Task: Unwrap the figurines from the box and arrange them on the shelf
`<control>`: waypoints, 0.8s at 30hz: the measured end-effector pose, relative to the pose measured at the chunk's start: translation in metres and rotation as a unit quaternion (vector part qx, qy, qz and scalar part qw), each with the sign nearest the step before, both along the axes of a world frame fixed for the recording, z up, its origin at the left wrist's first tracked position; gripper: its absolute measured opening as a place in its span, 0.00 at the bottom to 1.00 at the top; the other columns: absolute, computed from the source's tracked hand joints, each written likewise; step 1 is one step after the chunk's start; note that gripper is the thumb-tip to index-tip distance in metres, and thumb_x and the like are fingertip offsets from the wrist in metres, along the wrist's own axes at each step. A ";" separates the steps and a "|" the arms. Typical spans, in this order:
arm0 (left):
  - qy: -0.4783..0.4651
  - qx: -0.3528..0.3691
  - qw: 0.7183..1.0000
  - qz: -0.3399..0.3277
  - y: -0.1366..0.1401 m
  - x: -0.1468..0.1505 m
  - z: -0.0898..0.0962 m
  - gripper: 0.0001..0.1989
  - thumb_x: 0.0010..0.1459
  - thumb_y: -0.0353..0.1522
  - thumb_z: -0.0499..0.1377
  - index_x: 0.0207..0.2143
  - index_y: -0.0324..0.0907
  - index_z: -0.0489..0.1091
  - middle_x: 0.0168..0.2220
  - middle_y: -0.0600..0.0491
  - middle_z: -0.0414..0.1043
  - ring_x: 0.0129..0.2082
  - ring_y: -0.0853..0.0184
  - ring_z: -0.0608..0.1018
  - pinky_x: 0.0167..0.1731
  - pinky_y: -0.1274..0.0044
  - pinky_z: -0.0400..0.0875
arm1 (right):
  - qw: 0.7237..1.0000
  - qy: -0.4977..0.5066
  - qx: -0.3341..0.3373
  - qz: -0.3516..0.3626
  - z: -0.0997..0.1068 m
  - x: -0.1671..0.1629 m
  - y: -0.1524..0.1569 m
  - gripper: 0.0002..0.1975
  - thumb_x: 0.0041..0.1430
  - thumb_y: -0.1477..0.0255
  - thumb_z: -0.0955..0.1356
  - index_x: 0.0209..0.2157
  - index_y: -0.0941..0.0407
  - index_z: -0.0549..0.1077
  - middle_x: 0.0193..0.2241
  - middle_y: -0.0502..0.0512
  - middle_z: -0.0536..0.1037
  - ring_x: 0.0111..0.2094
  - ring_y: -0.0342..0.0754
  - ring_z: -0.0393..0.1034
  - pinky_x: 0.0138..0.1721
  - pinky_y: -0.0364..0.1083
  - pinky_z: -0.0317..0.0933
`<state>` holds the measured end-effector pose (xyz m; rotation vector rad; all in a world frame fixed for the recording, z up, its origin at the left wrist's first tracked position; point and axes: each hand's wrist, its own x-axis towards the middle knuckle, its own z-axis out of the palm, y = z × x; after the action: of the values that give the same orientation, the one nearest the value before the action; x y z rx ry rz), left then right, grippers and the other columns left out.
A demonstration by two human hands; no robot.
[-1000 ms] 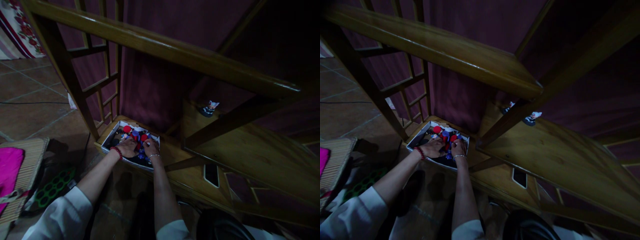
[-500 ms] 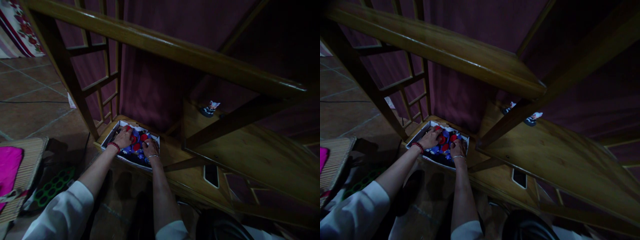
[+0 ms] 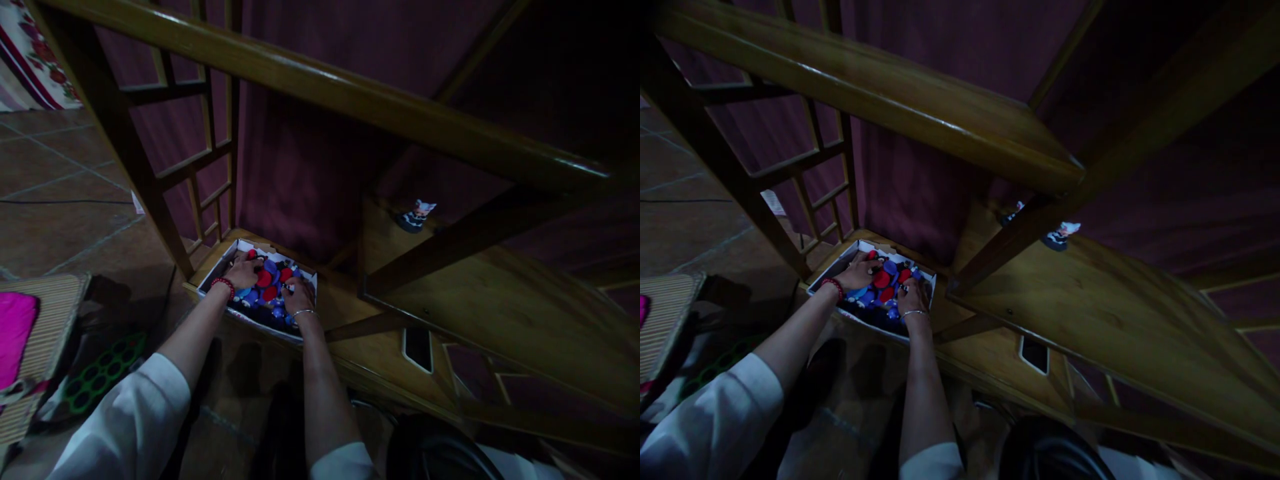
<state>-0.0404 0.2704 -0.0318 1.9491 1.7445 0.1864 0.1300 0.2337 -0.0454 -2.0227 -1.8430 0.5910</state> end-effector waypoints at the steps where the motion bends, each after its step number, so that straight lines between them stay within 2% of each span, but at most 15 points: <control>1: -0.006 0.000 1.000 -0.008 -0.001 -0.001 0.000 0.22 0.51 0.36 0.52 0.50 0.47 0.66 0.55 0.48 0.57 0.56 0.56 0.60 0.55 0.68 0.55 | 1.000 0.000 0.002 -0.002 0.000 0.000 0.000 0.07 0.51 0.74 0.65 0.35 0.54 0.70 0.36 0.53 0.74 0.42 0.46 0.65 0.47 0.45 0.55; 7: -0.019 0.003 0.999 -0.026 -0.004 -0.006 0.009 0.23 0.48 0.30 0.52 0.48 0.46 0.68 0.53 0.52 0.61 0.52 0.64 0.65 0.53 0.76 0.57 | 1.000 -0.002 -0.028 0.011 0.000 0.003 0.004 0.08 0.50 0.73 0.66 0.35 0.54 0.70 0.35 0.54 0.73 0.41 0.47 0.66 0.44 0.45 0.57; 9: -0.019 0.007 0.998 -0.067 -0.008 -0.003 0.016 0.20 0.49 0.32 0.51 0.46 0.47 0.69 0.51 0.53 0.64 0.51 0.64 0.65 0.53 0.75 0.57 | 0.999 -0.003 -0.029 0.016 -0.001 0.004 0.005 0.08 0.50 0.73 0.66 0.35 0.54 0.70 0.35 0.53 0.73 0.41 0.47 0.66 0.44 0.45 0.58; 12: 0.009 0.012 0.989 -0.150 -0.018 0.008 0.023 0.20 0.50 0.35 0.52 0.47 0.48 0.68 0.51 0.52 0.64 0.55 0.60 0.61 0.56 0.69 0.52 | 1.000 -0.004 -0.020 0.008 -0.001 0.003 0.005 0.09 0.50 0.74 0.66 0.36 0.54 0.70 0.36 0.53 0.73 0.40 0.46 0.66 0.45 0.45 0.57; 16: 0.050 0.002 0.984 -0.172 -0.032 0.021 0.027 0.21 0.49 0.36 0.53 0.47 0.44 0.68 0.51 0.45 0.62 0.52 0.55 0.62 0.52 0.65 0.57 | 1.000 0.001 -0.028 0.008 -0.001 0.001 0.005 0.09 0.50 0.75 0.65 0.36 0.54 0.70 0.36 0.54 0.73 0.41 0.47 0.66 0.45 0.45 0.58; 19: 0.048 -0.014 0.982 -0.185 -0.037 0.022 0.029 0.19 0.48 0.33 0.53 0.45 0.46 0.70 0.47 0.46 0.64 0.48 0.57 0.65 0.50 0.65 0.59 | 1.000 0.003 -0.022 0.011 0.000 0.001 0.005 0.08 0.50 0.75 0.66 0.35 0.55 0.70 0.36 0.54 0.74 0.42 0.47 0.66 0.45 0.45 0.57; 24: 0.014 0.000 0.984 -0.179 -0.035 0.013 0.027 0.17 0.47 0.32 0.54 0.42 0.50 0.72 0.45 0.51 0.64 0.48 0.59 0.64 0.52 0.68 0.57 | 1.000 0.014 -0.004 0.000 -0.002 0.003 0.004 0.07 0.50 0.74 0.66 0.34 0.54 0.71 0.35 0.53 0.74 0.43 0.47 0.64 0.46 0.45 0.57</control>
<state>-0.0273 0.2358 -0.0050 2.2321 1.3780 0.0322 0.1333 0.2376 -0.0471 -2.0088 -1.8277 0.6233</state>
